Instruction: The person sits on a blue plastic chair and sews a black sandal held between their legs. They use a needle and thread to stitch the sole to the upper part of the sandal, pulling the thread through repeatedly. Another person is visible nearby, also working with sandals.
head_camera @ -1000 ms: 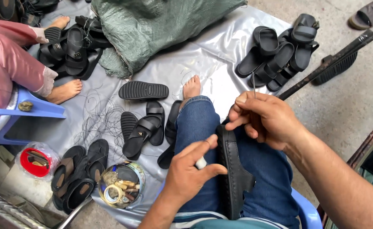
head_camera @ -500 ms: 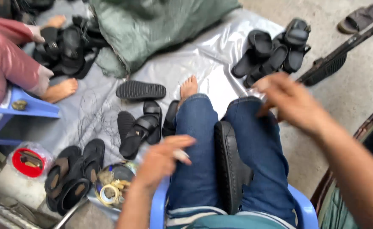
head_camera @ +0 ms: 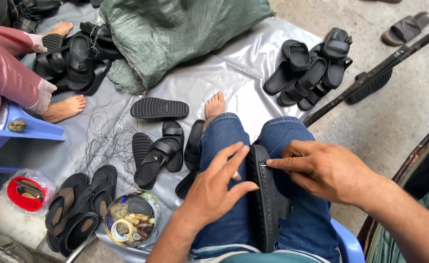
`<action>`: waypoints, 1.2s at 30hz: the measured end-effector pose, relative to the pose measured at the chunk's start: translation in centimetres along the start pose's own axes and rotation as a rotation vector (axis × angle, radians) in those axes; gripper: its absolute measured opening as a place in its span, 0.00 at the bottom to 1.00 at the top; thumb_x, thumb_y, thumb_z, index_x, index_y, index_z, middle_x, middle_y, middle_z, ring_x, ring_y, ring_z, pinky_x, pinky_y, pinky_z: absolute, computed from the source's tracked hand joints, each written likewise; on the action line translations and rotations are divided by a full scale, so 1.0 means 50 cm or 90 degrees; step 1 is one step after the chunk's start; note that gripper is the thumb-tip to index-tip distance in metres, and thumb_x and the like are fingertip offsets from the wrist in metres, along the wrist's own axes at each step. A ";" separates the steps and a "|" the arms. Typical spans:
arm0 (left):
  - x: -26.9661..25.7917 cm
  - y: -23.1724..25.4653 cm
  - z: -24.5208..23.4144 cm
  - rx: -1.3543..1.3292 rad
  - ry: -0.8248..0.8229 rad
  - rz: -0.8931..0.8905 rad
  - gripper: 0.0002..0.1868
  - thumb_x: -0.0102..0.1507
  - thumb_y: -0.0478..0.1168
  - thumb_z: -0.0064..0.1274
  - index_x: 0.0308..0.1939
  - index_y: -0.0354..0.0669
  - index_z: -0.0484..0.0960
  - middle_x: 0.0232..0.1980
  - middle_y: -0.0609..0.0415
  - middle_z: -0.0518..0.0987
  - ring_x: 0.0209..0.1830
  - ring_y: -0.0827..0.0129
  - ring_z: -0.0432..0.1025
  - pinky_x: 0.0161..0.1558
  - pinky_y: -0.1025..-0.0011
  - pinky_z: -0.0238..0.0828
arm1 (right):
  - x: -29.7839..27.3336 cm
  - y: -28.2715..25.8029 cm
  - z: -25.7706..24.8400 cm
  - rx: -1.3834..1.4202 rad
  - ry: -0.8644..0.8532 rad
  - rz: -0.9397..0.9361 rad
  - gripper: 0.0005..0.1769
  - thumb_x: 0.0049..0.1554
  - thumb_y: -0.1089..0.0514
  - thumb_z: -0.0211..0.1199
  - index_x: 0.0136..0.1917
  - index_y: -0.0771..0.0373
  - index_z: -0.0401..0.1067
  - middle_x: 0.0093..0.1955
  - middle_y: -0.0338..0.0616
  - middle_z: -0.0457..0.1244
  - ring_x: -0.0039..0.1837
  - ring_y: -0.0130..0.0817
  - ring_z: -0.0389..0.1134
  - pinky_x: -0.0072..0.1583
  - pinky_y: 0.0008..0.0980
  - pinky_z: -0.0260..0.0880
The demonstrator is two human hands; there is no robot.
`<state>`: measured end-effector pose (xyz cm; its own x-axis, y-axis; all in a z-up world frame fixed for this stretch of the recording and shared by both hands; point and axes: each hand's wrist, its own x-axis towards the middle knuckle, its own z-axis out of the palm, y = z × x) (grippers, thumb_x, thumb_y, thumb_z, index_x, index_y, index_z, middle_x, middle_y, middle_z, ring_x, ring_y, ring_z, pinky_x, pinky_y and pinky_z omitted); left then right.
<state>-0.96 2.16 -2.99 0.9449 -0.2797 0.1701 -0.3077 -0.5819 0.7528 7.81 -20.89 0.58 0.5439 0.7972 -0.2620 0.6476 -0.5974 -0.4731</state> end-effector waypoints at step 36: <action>-0.004 -0.010 0.024 -0.191 0.066 -0.114 0.31 0.49 0.42 0.61 0.55 0.44 0.69 0.47 0.53 0.74 0.48 0.68 0.71 0.55 0.74 0.63 | 0.032 -0.038 0.040 -0.093 0.213 -0.085 0.08 0.51 0.52 0.53 0.45 0.51 0.68 0.36 0.33 0.59 0.36 0.35 0.63 0.33 0.34 0.65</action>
<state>-1.14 1.57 -4.17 0.9919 -0.1055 0.0709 -0.1046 -0.3600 0.9271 6.39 -18.30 -0.64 0.5783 0.8104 0.0938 0.7803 -0.5158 -0.3537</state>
